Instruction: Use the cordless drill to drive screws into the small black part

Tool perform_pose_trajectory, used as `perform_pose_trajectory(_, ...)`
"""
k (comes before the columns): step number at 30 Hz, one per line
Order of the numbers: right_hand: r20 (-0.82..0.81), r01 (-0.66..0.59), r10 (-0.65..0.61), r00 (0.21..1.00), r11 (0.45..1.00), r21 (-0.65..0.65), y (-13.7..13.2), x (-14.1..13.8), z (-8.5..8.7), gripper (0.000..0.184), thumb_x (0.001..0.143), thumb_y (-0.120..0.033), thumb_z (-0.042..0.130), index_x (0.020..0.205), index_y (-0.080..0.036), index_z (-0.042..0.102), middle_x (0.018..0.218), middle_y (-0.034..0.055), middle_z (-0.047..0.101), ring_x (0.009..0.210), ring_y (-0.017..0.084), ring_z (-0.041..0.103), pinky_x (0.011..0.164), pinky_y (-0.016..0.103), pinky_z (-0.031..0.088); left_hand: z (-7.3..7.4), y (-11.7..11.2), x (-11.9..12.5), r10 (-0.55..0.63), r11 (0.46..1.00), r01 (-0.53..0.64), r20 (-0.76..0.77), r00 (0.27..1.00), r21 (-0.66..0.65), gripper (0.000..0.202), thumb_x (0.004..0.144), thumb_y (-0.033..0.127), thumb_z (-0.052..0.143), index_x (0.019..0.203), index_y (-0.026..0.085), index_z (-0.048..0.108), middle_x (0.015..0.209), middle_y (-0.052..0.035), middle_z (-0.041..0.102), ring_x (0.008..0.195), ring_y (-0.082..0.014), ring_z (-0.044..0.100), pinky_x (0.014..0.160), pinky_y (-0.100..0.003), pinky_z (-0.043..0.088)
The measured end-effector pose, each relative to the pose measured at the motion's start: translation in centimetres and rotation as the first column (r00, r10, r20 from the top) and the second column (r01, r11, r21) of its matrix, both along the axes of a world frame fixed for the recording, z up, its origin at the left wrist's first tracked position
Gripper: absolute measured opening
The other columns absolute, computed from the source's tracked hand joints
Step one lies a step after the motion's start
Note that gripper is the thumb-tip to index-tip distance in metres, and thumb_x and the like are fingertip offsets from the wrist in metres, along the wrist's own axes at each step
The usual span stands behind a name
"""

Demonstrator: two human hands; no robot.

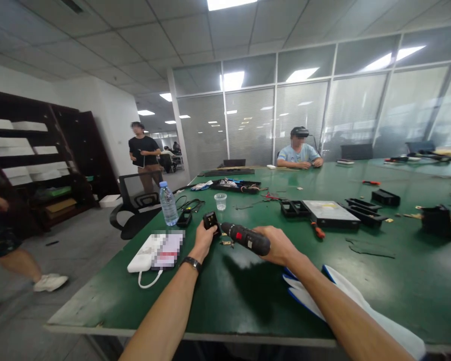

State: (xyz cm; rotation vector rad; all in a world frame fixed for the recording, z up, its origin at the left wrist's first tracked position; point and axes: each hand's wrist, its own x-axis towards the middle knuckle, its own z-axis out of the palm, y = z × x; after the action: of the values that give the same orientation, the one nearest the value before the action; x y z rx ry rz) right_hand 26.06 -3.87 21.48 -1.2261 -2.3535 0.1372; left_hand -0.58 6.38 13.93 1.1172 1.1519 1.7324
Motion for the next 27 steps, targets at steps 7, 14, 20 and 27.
perform_pose_trajectory(7, 0.041, -0.001, 0.0, 0.999, 1.0, 0.025, -0.01, -0.2, -0.04, 0.013, 0.075, -0.035, 0.063, 0.083, -0.024, 0.064, 0.079, 0.0017, 0.07, 0.074, 0.018, 0.063, 0.061, 0.026, 0.031, -0.04, -0.05, 0.08, 0.028, 1.0, -0.028, 0.016, 0.999, -0.011, 0.035, 0.069, 0.011, 0.07, 0.103, 0.012, 0.063, 0.092, -0.0082, 0.07, 0.075, -0.0152, 0.066, 0.077, -0.033, 0.056)
perform_pose_trajectory(14, 0.063, 0.014, -0.016, 0.998, 0.999, 0.031, -0.22, -0.01, 0.5, 0.022, 0.075, -0.04, 0.065, 0.091, -0.025, 0.068, 0.085, 0.0035, 0.072, 0.079, 0.021, 0.065, 0.062, 0.027, 0.033, -0.33, 0.43, -0.1, 0.025, 1.0, -0.026, -0.03, 0.999, -0.013, 0.033, 0.071, 0.012, 0.07, 0.103, 0.012, 0.063, 0.093, -0.009, 0.07, 0.076, -0.0156, 0.067, 0.079, -0.036, 0.057)
perform_pose_trajectory(20, 0.094, 0.031, -0.036, 0.995, 0.998, 0.054, -0.28, 0.16, 0.83, 0.025, 0.074, -0.04, 0.066, 0.094, -0.027, 0.071, 0.082, 0.0042, 0.073, 0.075, 0.021, 0.066, 0.059, 0.028, 0.033, -0.11, 0.31, 0.1, 0.03, 0.999, -0.031, -0.065, 0.997, -0.021, 0.034, 0.072, 0.012, 0.071, 0.105, 0.013, 0.063, 0.097, -0.0093, 0.07, 0.077, -0.0162, 0.068, 0.081, -0.037, 0.057)
perform_pose_trajectory(27, 0.082, 0.031, -0.032, 0.996, 0.999, 0.021, -0.11, 0.35, 0.75, 0.027, 0.073, -0.041, 0.065, 0.095, -0.027, 0.072, 0.085, 0.004, 0.073, 0.08, 0.021, 0.066, 0.063, 0.027, 0.035, -0.38, 0.68, -0.21, 0.046, 0.999, -0.046, -0.105, 0.993, -0.001, 0.036, 0.071, 0.014, 0.073, 0.105, 0.014, 0.062, 0.099, -0.0089, 0.07, 0.081, -0.0162, 0.068, 0.085, -0.037, 0.056)
